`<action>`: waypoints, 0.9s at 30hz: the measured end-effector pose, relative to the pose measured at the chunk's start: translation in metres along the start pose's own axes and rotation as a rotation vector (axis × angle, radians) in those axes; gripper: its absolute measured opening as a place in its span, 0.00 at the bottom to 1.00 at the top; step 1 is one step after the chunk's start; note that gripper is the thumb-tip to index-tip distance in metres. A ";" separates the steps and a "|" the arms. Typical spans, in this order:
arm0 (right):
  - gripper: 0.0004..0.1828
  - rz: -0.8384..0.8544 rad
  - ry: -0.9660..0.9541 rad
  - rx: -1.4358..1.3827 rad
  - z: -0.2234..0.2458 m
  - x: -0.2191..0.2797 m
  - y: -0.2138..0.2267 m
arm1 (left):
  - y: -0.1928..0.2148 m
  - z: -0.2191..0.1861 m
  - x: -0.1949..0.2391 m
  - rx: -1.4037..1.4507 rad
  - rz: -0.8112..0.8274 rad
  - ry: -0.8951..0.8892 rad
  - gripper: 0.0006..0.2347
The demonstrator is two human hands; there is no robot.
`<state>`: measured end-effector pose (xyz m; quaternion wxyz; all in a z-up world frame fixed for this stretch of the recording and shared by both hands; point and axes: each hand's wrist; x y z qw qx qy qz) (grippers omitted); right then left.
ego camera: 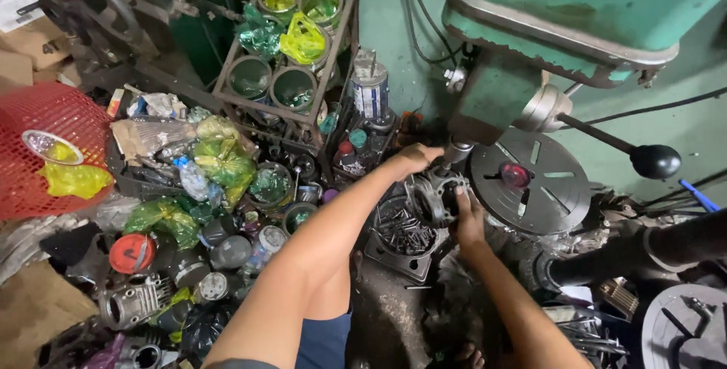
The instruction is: A person is using a drill press to clean or machine the valve seats of a motorcycle cylinder head in a workshop.
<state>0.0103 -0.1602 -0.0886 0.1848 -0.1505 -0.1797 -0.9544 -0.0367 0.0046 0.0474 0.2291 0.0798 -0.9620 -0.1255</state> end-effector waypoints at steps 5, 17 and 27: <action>0.49 0.011 -0.064 -0.007 0.003 0.000 0.005 | -0.001 0.018 -0.034 0.054 0.020 -0.035 0.16; 0.51 0.033 -0.079 -0.006 0.013 0.010 0.008 | -0.003 0.027 -0.052 0.012 -0.012 -0.008 0.18; 0.51 0.039 -0.052 0.008 0.000 0.006 0.006 | 0.000 0.023 -0.037 -0.189 0.022 -0.101 0.18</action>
Point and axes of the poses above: each hand's wrist, its own x-axis away from the middle knuckle, its own y-axis out of the back of the hand, z = x × y, and after that the axes turned 8 degrees about x, right-handed
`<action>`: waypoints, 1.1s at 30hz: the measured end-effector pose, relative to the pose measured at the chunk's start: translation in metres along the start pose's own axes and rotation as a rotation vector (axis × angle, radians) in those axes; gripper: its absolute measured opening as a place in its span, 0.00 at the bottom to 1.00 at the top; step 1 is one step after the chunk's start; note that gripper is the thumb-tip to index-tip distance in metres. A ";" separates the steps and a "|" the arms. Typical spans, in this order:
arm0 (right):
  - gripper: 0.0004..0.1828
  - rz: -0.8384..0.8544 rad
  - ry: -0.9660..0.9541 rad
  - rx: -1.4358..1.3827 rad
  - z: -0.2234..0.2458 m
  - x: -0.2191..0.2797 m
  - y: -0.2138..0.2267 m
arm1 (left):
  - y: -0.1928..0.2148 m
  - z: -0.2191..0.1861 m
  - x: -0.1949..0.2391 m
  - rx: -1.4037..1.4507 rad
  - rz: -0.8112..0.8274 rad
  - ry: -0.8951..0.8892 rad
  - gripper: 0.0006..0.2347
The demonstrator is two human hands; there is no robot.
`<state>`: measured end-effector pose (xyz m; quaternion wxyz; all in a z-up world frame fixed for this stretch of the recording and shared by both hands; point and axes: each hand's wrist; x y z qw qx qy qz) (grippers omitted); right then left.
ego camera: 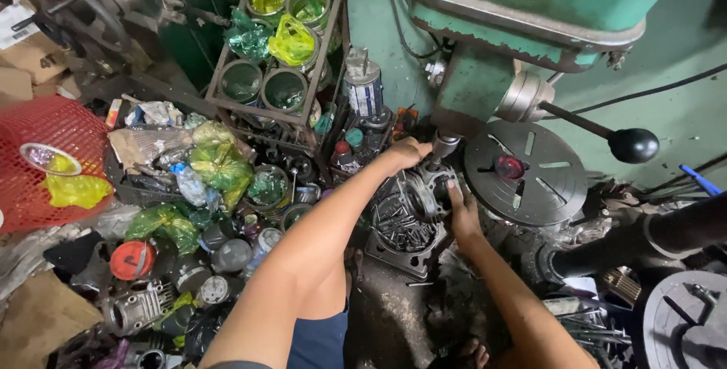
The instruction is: A person is using a drill press to clean or machine the valve seats of a motorcycle cylinder head in a workshop.
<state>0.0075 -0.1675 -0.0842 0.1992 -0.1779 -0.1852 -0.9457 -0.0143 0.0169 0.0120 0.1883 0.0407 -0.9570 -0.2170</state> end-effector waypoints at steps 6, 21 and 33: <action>0.46 -0.095 -0.018 0.182 -0.013 -0.015 -0.008 | 0.006 -0.024 0.028 -0.028 0.000 -0.008 0.20; 0.49 -0.011 0.005 0.010 -0.001 0.004 0.001 | 0.001 -0.011 0.004 0.183 0.010 0.137 0.18; 0.50 0.008 -0.030 0.044 0.006 0.008 0.002 | -0.001 -0.022 0.018 0.179 -0.094 0.088 0.24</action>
Point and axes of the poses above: each hand's wrist, its own x-axis away from the middle knuckle, its own y-axis out of the back of the hand, z = x × y, and after that the axes turned 8 degrees about x, right-handed
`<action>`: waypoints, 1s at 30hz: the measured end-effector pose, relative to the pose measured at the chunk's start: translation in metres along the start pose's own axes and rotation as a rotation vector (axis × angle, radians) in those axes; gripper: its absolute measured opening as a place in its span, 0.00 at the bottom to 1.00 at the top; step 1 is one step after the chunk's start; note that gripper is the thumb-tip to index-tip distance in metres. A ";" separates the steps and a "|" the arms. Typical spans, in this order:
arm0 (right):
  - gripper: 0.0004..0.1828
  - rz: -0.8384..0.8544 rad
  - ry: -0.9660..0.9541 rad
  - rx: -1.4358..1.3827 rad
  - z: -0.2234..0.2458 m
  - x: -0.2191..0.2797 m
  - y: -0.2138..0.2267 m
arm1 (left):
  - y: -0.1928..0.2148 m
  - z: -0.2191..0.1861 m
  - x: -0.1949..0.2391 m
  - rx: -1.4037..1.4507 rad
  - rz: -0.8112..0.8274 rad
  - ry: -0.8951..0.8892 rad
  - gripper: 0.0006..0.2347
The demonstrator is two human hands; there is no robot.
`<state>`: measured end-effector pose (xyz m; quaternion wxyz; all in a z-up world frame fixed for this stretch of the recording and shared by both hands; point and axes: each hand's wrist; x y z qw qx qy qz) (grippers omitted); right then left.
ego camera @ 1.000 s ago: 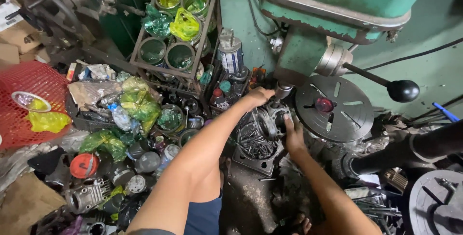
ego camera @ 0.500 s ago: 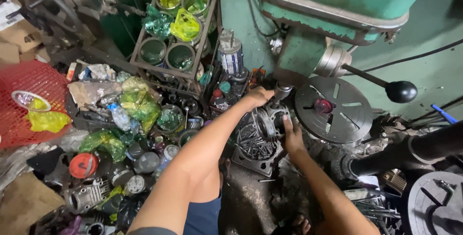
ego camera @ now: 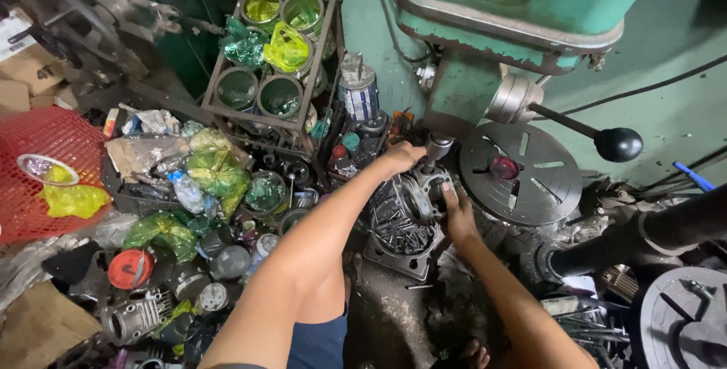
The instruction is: A person is using a drill press to clean or machine the valve seats of a motorcycle cylinder head in a workshop.
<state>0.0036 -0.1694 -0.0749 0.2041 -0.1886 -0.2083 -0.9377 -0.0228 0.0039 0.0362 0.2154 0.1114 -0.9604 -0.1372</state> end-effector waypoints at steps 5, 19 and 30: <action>0.46 -0.050 0.108 0.106 0.034 0.044 0.000 | -0.002 -0.005 0.000 -0.091 -0.072 0.026 0.24; 0.49 -0.032 0.093 0.043 0.027 0.031 -0.001 | -0.007 0.035 -0.050 -0.001 -0.026 -0.038 0.26; 0.50 -0.047 -0.018 -0.029 -0.004 -0.003 -0.002 | -0.004 0.011 -0.015 0.144 0.018 -0.023 0.30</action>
Point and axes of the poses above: each hand's wrist, its own x-axis away from the middle knuckle, its own y-axis out of the back of the hand, z = x × y, and after that the axes turned 8 degrees about x, right-handed
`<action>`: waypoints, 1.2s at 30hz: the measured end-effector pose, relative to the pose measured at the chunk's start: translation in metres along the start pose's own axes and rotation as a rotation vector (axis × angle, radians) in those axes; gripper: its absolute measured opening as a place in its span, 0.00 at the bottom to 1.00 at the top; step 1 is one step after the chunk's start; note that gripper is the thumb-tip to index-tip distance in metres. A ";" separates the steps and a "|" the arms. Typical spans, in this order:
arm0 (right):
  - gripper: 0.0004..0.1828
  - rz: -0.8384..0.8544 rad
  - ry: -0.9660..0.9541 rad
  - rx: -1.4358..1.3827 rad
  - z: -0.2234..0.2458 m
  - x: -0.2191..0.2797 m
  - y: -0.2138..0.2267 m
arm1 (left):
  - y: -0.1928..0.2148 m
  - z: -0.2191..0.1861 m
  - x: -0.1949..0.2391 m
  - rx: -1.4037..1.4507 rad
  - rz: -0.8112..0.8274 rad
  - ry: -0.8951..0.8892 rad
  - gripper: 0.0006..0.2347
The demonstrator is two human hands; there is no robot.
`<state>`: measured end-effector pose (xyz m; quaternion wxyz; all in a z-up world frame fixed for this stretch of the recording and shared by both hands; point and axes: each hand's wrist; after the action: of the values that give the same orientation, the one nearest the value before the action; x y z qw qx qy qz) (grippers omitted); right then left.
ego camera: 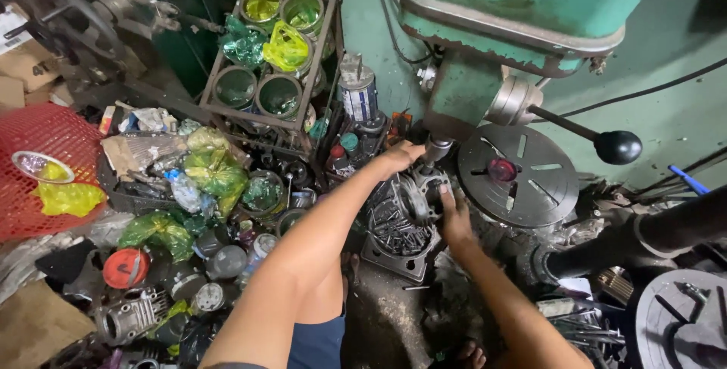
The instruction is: A person is using a drill press to clean or machine the valve seats of a motorcycle cylinder head in a workshop.
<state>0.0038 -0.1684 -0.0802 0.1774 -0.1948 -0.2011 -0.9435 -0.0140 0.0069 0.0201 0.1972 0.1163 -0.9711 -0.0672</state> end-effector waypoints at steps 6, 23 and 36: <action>0.47 0.000 -0.027 0.095 0.010 -0.002 -0.003 | 0.004 0.019 -0.032 -0.207 -0.051 -0.027 0.28; 0.48 -0.053 -0.042 0.248 0.056 0.065 -0.007 | 0.007 0.028 -0.042 -0.174 0.016 -0.060 0.27; 0.47 -0.027 0.018 0.031 0.008 0.002 -0.007 | 0.005 0.028 -0.044 -0.322 -0.068 -0.093 0.22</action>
<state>0.0016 -0.1595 -0.0740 0.1694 -0.1809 -0.2169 -0.9442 0.0132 0.0248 -0.0212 0.1657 0.1127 -0.9514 -0.2337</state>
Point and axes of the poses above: each hand's wrist, its own x-axis away from the middle knuckle, its own y-axis out of the back of the hand, z = x × y, and after that the axes turned 8 degrees about x, right-handed
